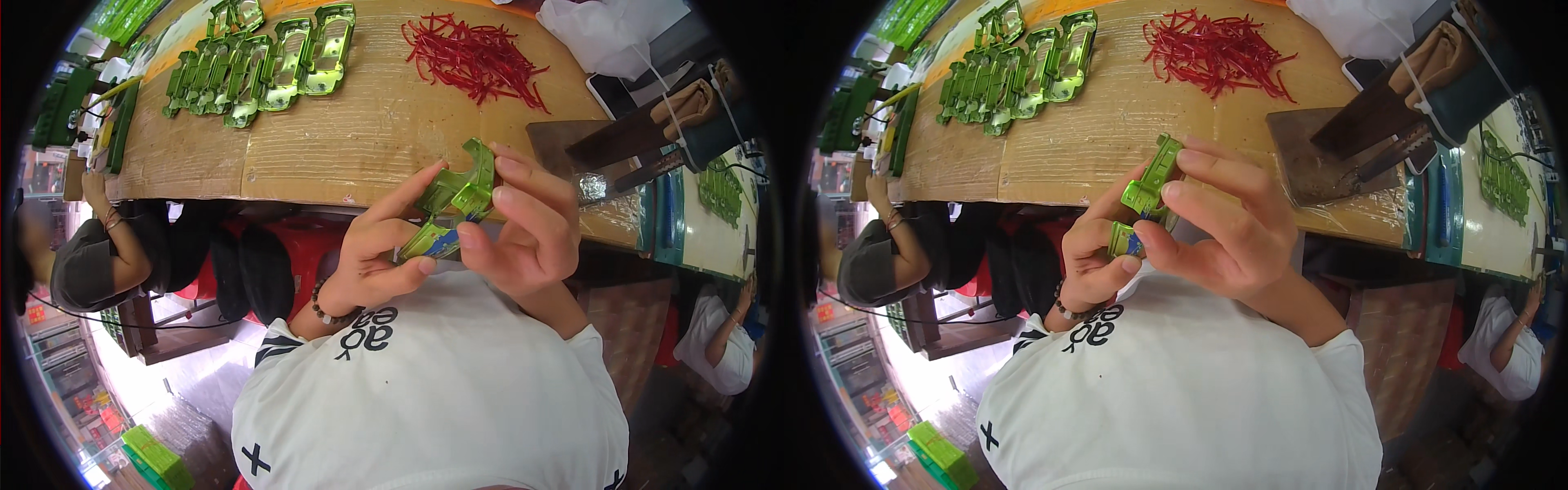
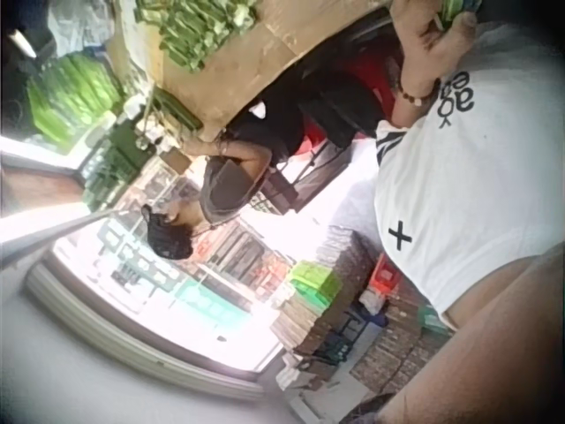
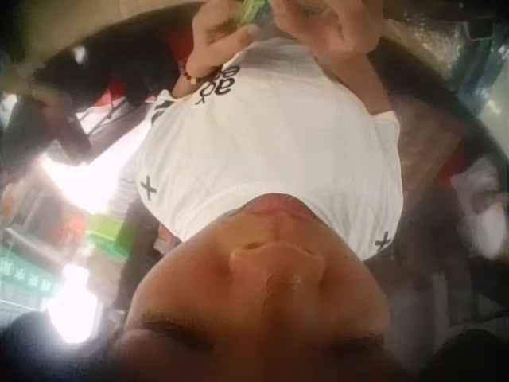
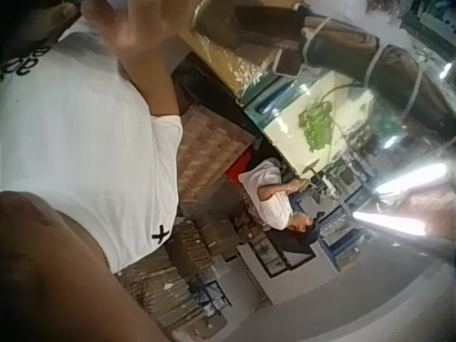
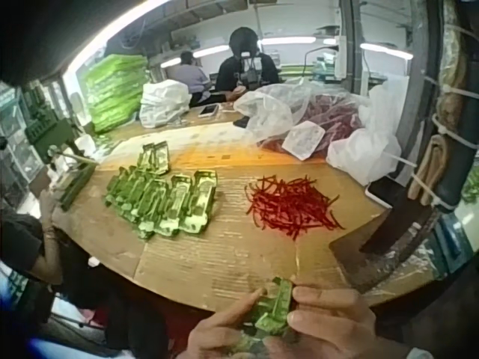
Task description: The person assembles green translucent plastic components by hand. They pick up individual parts, align them, and press them together to form a single unit. The person then places the assembled unit on a wooden table next to a pile of red plastic shavings and other finished parts.
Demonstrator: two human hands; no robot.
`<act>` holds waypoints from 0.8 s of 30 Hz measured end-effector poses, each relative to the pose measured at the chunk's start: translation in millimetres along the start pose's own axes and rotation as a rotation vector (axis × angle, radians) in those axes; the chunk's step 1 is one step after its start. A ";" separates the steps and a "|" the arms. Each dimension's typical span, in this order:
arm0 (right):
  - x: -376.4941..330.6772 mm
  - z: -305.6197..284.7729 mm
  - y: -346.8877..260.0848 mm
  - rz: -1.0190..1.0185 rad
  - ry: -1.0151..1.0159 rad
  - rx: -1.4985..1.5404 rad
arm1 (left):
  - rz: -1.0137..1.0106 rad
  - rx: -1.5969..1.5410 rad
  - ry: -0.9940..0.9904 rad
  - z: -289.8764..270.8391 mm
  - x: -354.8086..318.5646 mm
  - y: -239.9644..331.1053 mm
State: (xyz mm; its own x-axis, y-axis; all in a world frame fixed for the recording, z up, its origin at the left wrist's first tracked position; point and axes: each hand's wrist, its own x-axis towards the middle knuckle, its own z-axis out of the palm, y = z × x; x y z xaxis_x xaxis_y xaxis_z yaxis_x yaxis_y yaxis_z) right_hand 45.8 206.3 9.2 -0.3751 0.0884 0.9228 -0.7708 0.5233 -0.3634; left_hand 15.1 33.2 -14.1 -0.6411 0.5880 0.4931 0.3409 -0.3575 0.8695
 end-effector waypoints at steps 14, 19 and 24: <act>-57.9 -42.6 -35.9 1.274 0.412 1.152 | -0.155 0.182 -0.683 -6.3 27.6 40.4; -37.9 -97.6 -39.4 1.548 0.809 2.002 | -0.246 0.027 -0.435 9.7 39.8 19.2; -28.8 -108.7 -30.8 1.454 1.040 2.014 | -0.449 -0.236 -0.116 61.8 60.1 -6.4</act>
State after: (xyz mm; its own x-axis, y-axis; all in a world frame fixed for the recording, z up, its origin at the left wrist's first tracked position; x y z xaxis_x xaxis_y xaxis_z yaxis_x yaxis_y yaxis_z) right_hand 136.3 279.8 7.7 -0.9736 -0.0848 -0.2119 -0.0131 -0.9061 0.4228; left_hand 16.8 115.6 11.8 -0.6040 0.7926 0.0841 -0.1235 -0.1973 0.9725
